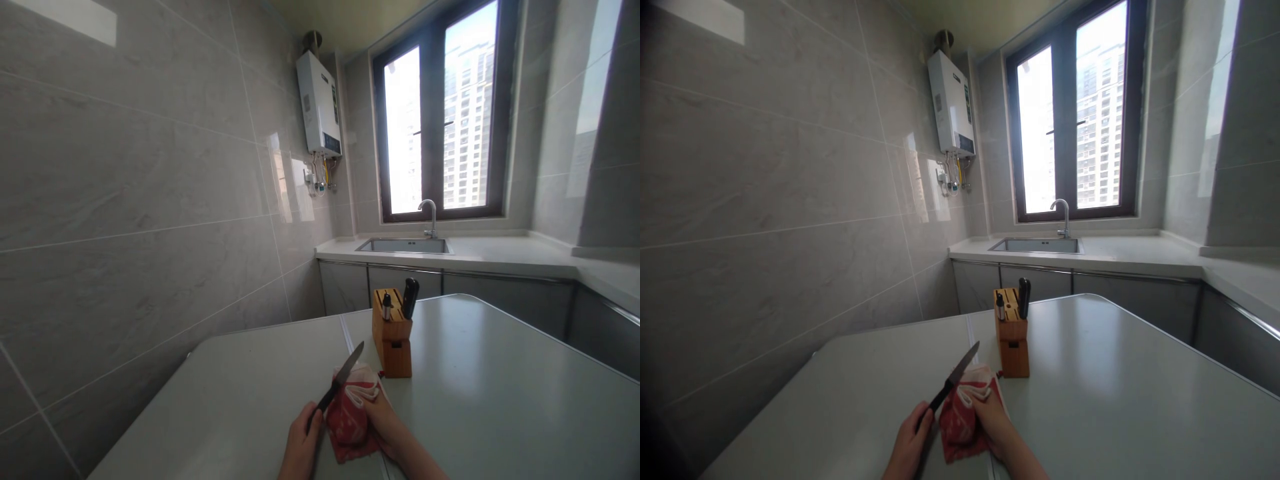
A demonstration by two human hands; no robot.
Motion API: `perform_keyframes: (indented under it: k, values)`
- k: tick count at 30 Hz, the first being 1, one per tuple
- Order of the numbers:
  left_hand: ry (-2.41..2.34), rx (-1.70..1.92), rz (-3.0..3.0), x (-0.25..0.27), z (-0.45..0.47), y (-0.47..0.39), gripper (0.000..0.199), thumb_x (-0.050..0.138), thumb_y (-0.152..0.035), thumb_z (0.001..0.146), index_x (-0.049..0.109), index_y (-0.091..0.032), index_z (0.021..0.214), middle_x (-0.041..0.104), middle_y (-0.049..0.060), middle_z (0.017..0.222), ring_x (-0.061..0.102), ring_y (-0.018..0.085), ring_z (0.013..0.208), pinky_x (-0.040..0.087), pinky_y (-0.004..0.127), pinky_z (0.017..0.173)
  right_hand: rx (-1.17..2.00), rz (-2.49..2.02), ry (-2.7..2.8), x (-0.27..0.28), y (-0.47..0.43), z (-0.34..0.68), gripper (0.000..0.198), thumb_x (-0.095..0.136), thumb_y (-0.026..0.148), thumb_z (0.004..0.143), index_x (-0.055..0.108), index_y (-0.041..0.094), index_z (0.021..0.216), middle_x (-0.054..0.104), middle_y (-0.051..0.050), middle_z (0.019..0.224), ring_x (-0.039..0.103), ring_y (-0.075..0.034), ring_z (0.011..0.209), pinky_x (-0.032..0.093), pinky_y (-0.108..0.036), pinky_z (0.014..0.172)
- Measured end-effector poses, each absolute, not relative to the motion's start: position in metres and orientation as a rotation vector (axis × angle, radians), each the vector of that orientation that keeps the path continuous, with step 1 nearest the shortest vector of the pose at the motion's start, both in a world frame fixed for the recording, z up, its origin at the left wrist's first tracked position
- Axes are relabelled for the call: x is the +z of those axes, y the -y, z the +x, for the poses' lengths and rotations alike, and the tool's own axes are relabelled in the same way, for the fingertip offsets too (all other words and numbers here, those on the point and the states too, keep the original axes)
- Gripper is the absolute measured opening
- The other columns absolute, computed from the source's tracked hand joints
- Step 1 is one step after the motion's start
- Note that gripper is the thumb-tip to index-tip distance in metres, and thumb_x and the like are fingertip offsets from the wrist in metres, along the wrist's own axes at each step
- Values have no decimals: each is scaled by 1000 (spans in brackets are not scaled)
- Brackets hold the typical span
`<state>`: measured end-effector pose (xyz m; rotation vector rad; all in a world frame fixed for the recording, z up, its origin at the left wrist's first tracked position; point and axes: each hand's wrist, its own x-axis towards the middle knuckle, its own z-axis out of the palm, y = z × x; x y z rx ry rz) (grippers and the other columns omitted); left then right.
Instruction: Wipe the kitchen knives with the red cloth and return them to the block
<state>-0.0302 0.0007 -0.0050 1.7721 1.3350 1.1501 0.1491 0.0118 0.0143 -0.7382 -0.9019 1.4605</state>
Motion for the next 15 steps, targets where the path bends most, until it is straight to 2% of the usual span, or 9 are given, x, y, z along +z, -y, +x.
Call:
perform_keyframes:
  k: [4, 9, 12, 15]
  values:
    - [-1353, 1149, 1758, -8, -30, -1, 47, 38, -55, 85, 64, -16, 88, 68, 5, 87, 59, 22, 86, 45, 26, 78, 1481, -707, 904, 12, -12, 149, 37, 76, 37, 61, 67, 16, 90, 71, -6, 76, 65, -21, 72, 50, -36, 74]
    - [-1302, 968, 1930, -6, -25, 3, 40, 40, -50, 87, 63, -18, 86, 69, 4, 83, 60, 19, 79, 45, 24, 73, 1530, -787, 1018, 4, -13, 151, 31, 75, 36, 63, 67, 12, 82, 70, -5, 73, 63, -18, 69, 48, -31, 70]
    - [-1272, 913, 2001, -2, -24, 6, 33, 43, -46, 87, 63, -20, 91, 70, 4, 88, 61, 19, 81, 44, 23, 74, 1511, -789, 1012, 1, -13, 151, 34, 77, 36, 61, 66, 12, 84, 70, -4, 74, 63, -18, 72, 47, -30, 71]
    - [-1248, 884, 2037, -2, -24, 6, 34, 40, -46, 88, 61, -19, 86, 68, 4, 83, 60, 18, 77, 43, 23, 70, 1541, -772, 950, 1, -14, 151, 33, 75, 38, 63, 66, 13, 83, 70, -4, 70, 64, -19, 70, 48, -31, 69]
